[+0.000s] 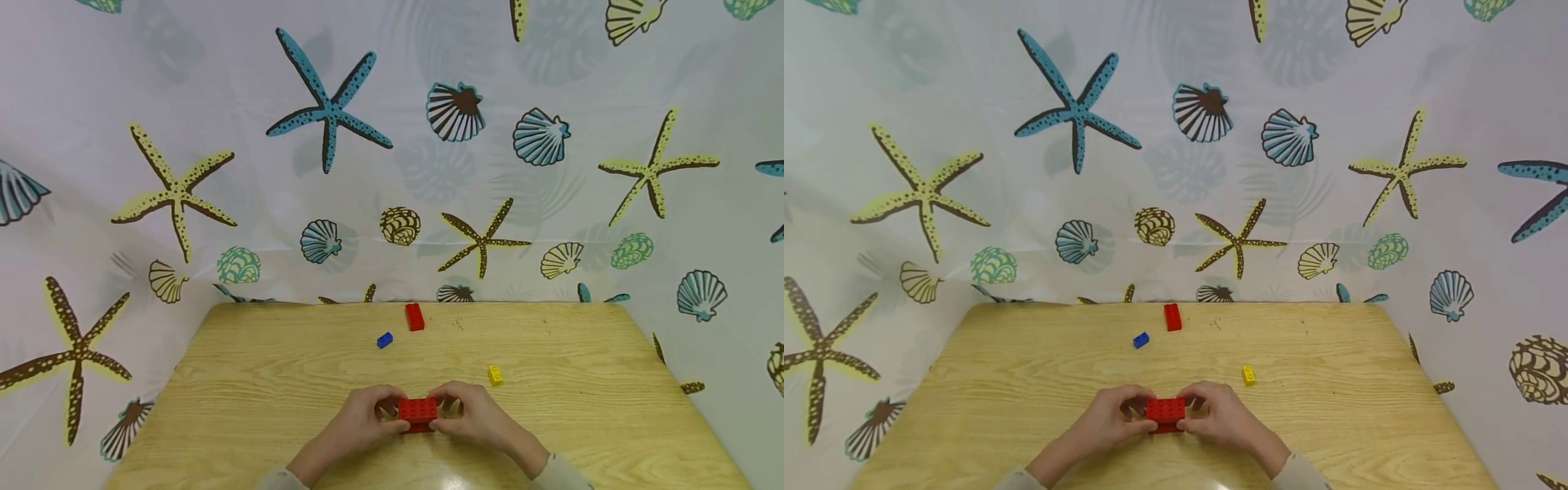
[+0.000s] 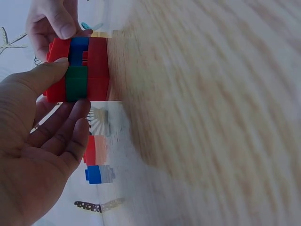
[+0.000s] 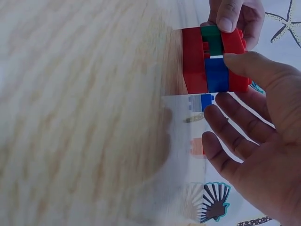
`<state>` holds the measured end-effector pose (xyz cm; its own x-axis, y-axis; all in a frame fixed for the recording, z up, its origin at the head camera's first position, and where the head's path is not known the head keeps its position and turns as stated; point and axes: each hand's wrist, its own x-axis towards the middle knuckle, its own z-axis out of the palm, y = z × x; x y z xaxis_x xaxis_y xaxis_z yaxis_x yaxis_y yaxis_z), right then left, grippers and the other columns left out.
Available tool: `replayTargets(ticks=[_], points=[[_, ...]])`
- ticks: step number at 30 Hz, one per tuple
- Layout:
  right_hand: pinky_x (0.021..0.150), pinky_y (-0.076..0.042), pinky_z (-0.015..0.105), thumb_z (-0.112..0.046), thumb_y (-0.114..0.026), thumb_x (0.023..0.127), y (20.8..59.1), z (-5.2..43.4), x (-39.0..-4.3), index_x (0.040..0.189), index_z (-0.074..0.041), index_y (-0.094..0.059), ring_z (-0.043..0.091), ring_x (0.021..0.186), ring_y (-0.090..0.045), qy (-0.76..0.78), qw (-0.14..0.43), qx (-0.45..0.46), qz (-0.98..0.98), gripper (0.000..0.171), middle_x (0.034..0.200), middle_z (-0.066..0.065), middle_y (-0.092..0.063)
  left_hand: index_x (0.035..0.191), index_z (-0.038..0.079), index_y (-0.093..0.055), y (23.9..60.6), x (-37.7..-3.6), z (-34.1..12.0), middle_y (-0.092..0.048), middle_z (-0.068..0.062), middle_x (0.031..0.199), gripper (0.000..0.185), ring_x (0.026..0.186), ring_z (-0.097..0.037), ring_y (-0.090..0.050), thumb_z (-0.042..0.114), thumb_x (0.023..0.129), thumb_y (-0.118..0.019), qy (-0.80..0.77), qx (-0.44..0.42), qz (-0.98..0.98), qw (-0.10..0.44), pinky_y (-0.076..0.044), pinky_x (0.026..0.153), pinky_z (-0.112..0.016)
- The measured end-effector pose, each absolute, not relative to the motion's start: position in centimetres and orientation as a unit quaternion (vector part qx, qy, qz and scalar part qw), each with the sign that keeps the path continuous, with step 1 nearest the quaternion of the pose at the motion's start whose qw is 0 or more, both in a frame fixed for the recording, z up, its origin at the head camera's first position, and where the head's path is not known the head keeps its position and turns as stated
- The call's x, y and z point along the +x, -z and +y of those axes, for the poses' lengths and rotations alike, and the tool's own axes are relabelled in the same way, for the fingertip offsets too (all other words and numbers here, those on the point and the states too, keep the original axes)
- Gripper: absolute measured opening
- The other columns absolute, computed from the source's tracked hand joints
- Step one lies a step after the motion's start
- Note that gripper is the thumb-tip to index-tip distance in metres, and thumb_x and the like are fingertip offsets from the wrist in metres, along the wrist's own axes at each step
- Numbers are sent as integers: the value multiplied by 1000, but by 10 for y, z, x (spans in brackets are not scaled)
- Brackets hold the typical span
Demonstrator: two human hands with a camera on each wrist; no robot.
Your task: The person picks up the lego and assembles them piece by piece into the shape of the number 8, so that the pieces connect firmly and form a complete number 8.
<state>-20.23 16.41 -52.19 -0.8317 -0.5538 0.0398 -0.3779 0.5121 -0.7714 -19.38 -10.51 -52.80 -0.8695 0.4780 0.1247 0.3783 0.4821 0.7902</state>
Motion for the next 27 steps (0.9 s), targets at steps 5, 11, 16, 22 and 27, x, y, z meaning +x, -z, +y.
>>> replayTargets(ticks=[5,11,16,22,27], points=[[82,-55,31,-23,-86,89,522,169,-204,129,-11,-72,22,101,-67,403,96,-266,870,44,117,1,-73,117,11,-75,529,-193,-105,-77,-1,104,33,86,-15,-71,26,90,-86,-440,250,861,58,-53,70,-24],[79,-53,29,-21,-84,92,520,183,-209,129,-7,-71,27,101,-67,405,63,-245,879,42,116,8,-73,120,11,-74,529,-193,-106,-76,-2,108,34,88,-17,-72,27,91,-85,-445,248,858,63,-53,72,-24],[78,-50,26,-22,-82,93,517,198,-214,130,-6,-71,29,102,-65,398,42,-226,888,42,117,11,-72,120,11,-73,528,-192,-106,-75,-3,108,34,89,-19,-73,26,92,-85,-450,250,855,66,-52,71,-22],[82,-55,32,-19,-83,91,515,212,-219,129,-4,-71,31,103,-67,394,11,-210,895,42,117,14,-72,119,11,-74,526,-191,-106,-76,-1,106,34,91,-21,-72,28,91,-85,-443,250,859,63,-51,71,-22],[83,-57,34,-17,-84,90,514,220,-223,126,-3,-72,30,104,-67,375,-7,-199,905,40,118,14,-73,119,13,-74,526,-192,-106,-76,1,105,34,92,-21,-72,29,92,-85,-438,245,862,66,-51,72,-21]])
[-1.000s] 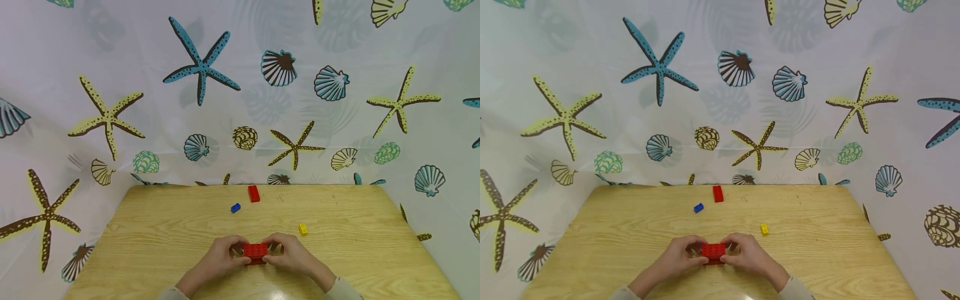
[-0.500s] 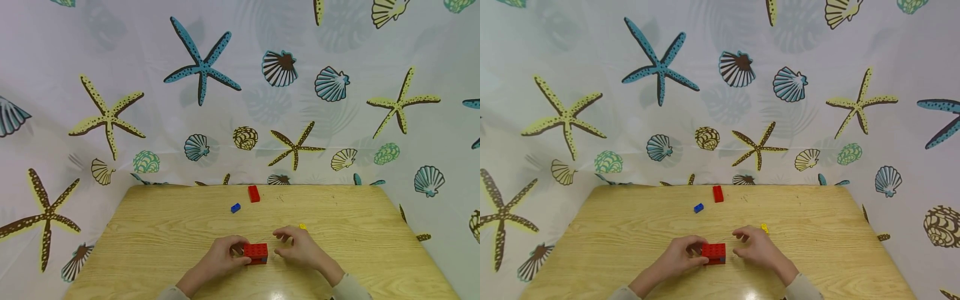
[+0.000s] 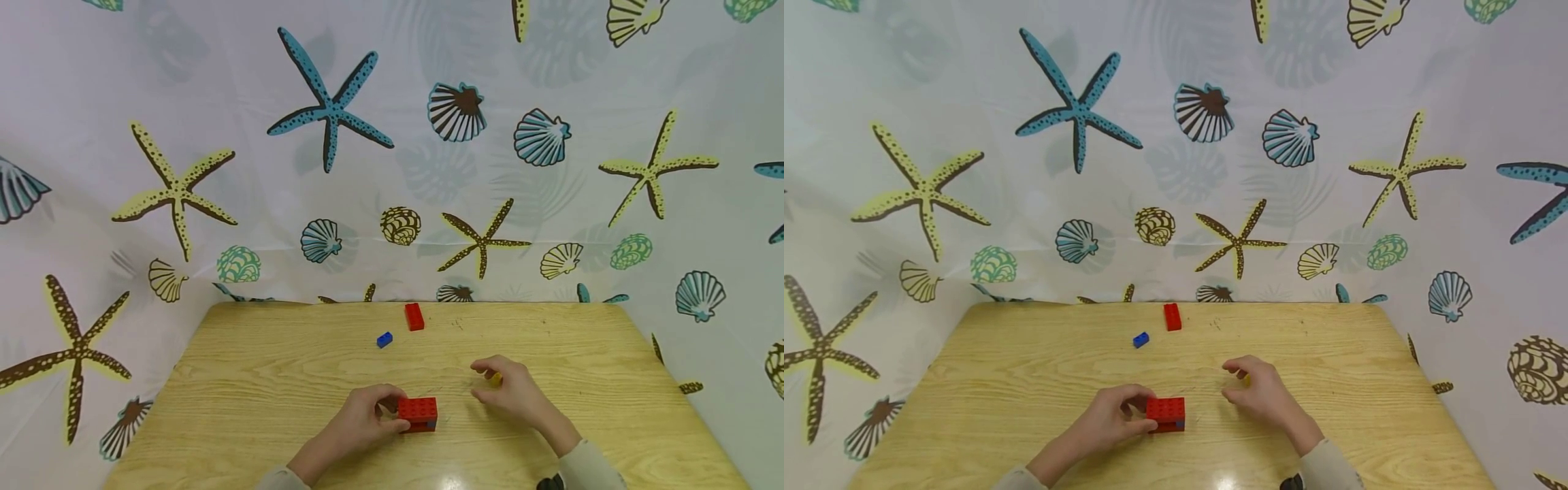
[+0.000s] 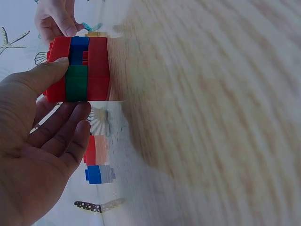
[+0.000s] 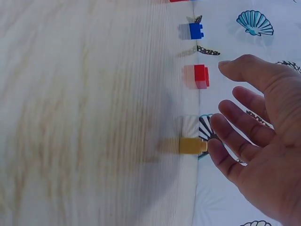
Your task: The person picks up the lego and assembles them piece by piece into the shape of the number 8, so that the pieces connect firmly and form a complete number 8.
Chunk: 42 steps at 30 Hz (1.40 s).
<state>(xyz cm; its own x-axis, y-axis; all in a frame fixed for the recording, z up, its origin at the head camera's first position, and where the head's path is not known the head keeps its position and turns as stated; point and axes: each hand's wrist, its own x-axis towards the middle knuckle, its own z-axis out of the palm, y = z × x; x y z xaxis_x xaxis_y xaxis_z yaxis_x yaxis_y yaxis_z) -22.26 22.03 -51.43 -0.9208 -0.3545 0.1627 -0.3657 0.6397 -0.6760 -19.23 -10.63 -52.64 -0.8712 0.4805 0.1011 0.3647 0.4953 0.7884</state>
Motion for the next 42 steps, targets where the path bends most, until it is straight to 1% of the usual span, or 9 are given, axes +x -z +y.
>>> replayTargets(ticks=[3,5,10,17,20,25,31,42], points=[[81,-55,32,-16,-84,90,513,225,-225,126,-3,-73,30,103,-66,-366,13,192,-910,40,118,13,-73,119,14,-74,527,-193,-107,-76,2,105,33,93,-19,-72,29,92,-84,-438,243,863,68,-51,73,-22],[80,-54,33,-15,-84,90,512,228,-226,126,-3,-73,30,103,-67,-364,14,188,-912,40,118,13,-72,119,15,-74,528,-193,-108,-76,3,105,32,93,-18,-71,29,92,-84,-439,242,863,68,-52,73,-22],[85,-56,42,-14,-84,89,514,235,-229,126,-3,-72,31,106,-67,-364,8,176,-915,40,118,14,-72,119,15,-74,528,-193,-108,-76,2,105,32,92,-18,-72,29,92,-84,-439,245,862,68,-52,73,-22],[83,-54,40,-16,-83,91,516,243,-233,127,-3,-72,30,106,-66,-355,4,166,-920,40,122,14,-71,118,15,-74,527,-194,-108,-76,3,105,32,93,-19,-72,30,92,-84,-437,242,863,73,-54,74,-25],[86,-56,45,-15,-83,91,518,245,-234,127,-2,-72,29,105,-66,-357,3,162,-920,40,123,15,-70,118,15,-74,528,-194,-108,-76,3,105,31,93,-18,-72,30,92,-84,-436,243,863,73,-55,75,-26],[90,-56,50,-15,-83,91,521,248,-235,129,-2,-71,28,106,-65,-359,-3,155,-920,42,126,14,-70,119,16,-74,528,-195,-108,-75,3,106,31,94,-19,-72,30,93,-84,-439,244,862,75,-55,75,-26],[89,-57,49,-16,-83,91,521,251,-235,131,0,-70,29,105,-66,-363,-14,153,-919,45,124,15,-70,119,15,-74,527,-194,-108,-75,2,106,32,94,-20,-72,30,93,-84,-442,245,860,78,-55,76,-26],[84,-56,36,-13,-82,91,528,257,-239,134,1,-68,24,102,-64,-354,-22,152,-922,48,117,12,-70,118,16,-74,530,-195,-108,-75,3,106,31,94,-19,-72,30,92,-84,-439,250,860,72,-56,76,-28]])
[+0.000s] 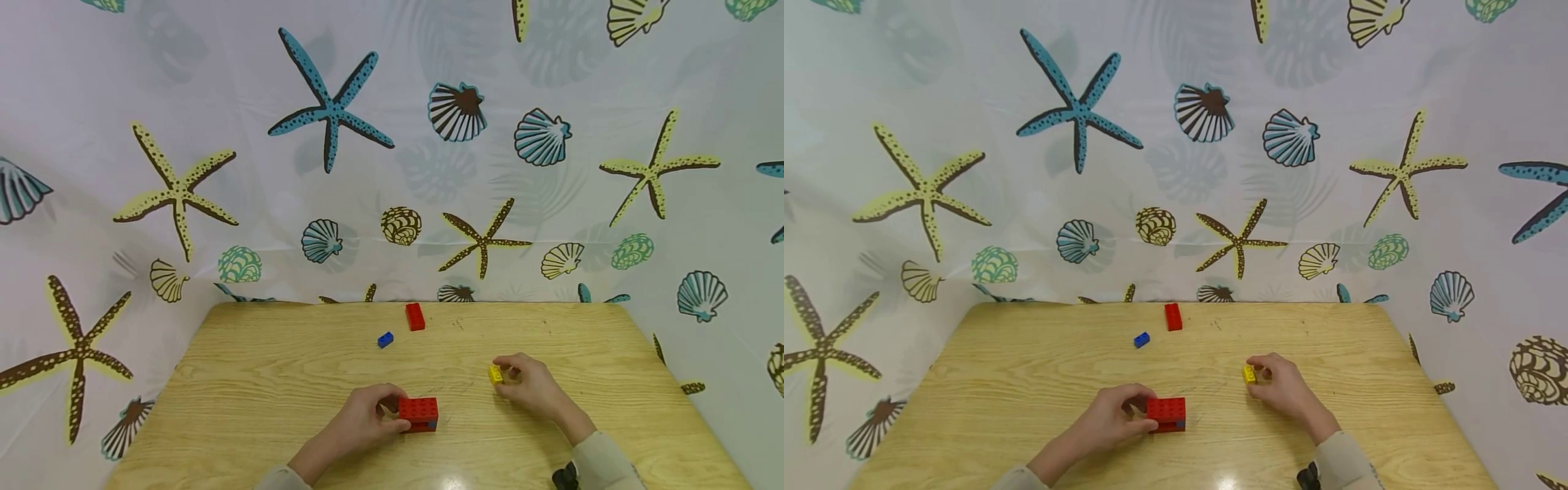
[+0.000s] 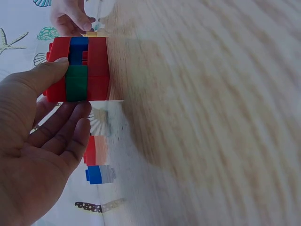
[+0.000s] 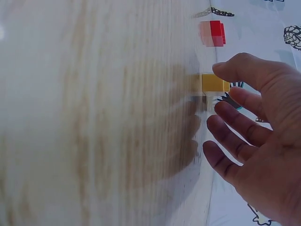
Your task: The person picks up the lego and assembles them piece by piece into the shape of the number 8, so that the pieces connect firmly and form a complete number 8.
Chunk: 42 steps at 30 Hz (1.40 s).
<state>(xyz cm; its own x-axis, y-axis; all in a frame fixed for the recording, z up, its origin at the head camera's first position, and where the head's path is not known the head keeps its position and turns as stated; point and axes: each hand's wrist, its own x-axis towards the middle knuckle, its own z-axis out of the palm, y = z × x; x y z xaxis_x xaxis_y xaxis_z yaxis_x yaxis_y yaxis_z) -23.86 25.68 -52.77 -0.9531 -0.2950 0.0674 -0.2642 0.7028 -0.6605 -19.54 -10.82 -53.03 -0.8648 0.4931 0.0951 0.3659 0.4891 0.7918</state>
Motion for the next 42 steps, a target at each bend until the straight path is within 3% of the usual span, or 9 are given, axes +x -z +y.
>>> replayTargets(ticks=[23,33,42], points=[[92,-57,48,-13,-81,92,532,258,-242,135,2,-67,25,104,-66,356,39,-146,922,47,115,11,-71,118,16,-74,529,-195,-109,-75,4,105,31,94,-19,-71,31,93,-84,-441,246,860,73,-56,76,-29],[90,-59,44,-12,-82,90,536,258,-242,127,2,-70,28,105,-70,362,21,-151,920,40,116,15,-74,118,16,-74,530,-194,-109,-76,3,105,31,94,-18,-72,29,93,-84,-441,248,859,71,-57,76,-28],[88,-56,38,-14,-84,90,533,256,-243,122,-3,-72,20,101,-66,352,30,-130,927,36,111,7,-73,118,16,-74,530,-194,-108,-75,3,105,30,94,-18,-71,30,93,-83,-443,246,859,74,-57,76,-29]])
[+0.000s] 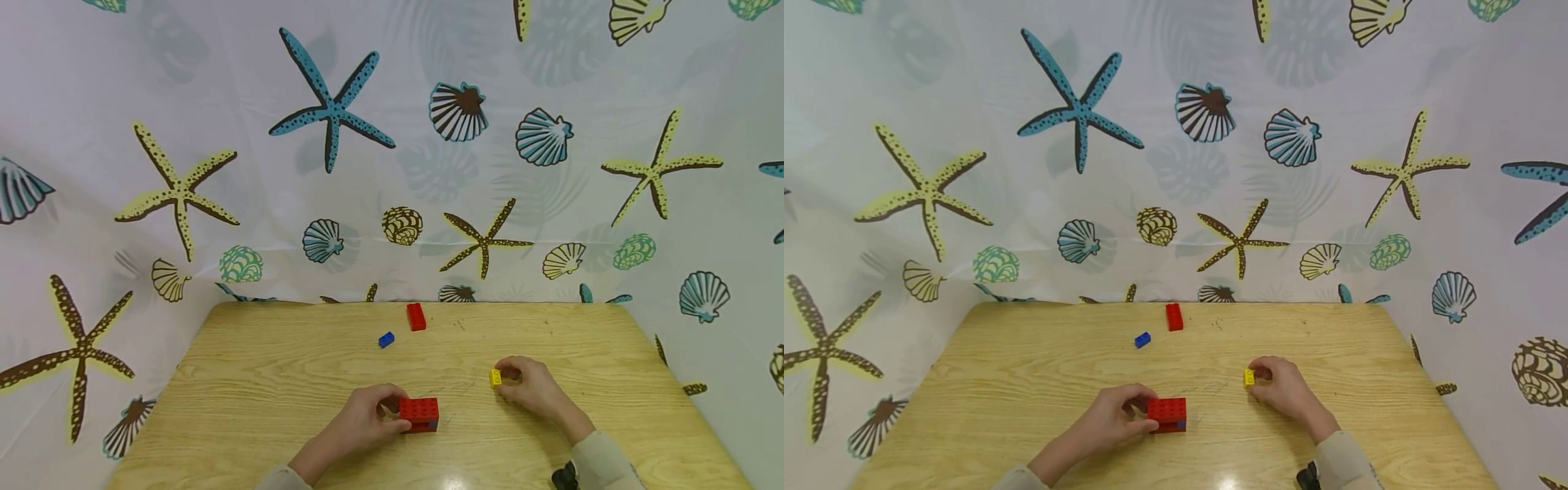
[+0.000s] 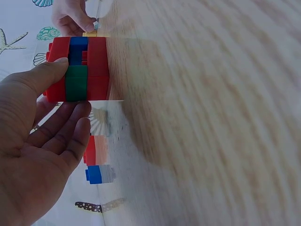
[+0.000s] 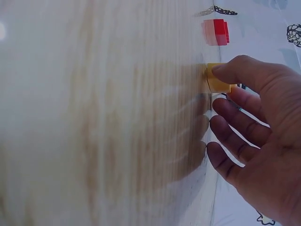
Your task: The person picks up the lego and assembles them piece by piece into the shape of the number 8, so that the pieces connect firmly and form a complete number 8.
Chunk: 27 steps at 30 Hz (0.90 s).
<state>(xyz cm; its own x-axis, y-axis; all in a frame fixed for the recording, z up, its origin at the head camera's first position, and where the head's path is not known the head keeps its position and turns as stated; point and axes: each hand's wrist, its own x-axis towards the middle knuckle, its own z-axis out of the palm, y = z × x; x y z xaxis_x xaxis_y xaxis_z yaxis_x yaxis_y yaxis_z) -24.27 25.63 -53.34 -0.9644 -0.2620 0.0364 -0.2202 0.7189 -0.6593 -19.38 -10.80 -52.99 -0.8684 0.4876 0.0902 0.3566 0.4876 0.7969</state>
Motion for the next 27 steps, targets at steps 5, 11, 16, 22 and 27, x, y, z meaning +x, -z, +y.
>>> replayTargets(ticks=[5,11,16,22,27], points=[[87,-56,36,-15,-85,88,532,254,-241,118,-3,-72,20,99,-66,362,22,-128,923,35,109,7,-73,118,15,-73,529,-194,-108,-75,3,106,30,94,-19,-72,29,93,-83,-444,246,858,75,-57,76,-29],[84,-56,33,-17,-86,86,529,247,-238,115,-6,-73,20,100,-67,367,15,-132,921,33,106,3,-74,118,15,-73,528,-194,-108,-75,3,106,30,94,-18,-71,29,93,-83,-442,248,858,76,-57,77,-29],[80,-54,34,-17,-84,88,521,240,-234,115,-9,-72,21,99,-68,369,13,-141,919,31,106,2,-75,118,16,-73,529,-194,-108,-75,3,106,30,94,-16,-71,29,93,-83,-441,249,859,76,-57,76,-28],[77,-50,29,-17,-83,89,515,232,-231,118,-10,-72,22,101,-69,368,8,-151,918,32,106,1,-77,119,15,-73,530,-195,-108,-76,3,106,31,94,-16,-71,29,93,-83,-441,249,859,76,-56,76,-28],[79,-50,30,-18,-83,89,513,228,-229,118,-12,-71,24,102,-69,376,7,-165,912,32,107,-1,-77,119,15,-73,530,-195,-108,-76,3,106,30,94,-16,-71,28,93,-83,-442,250,858,75,-56,76,-28]])
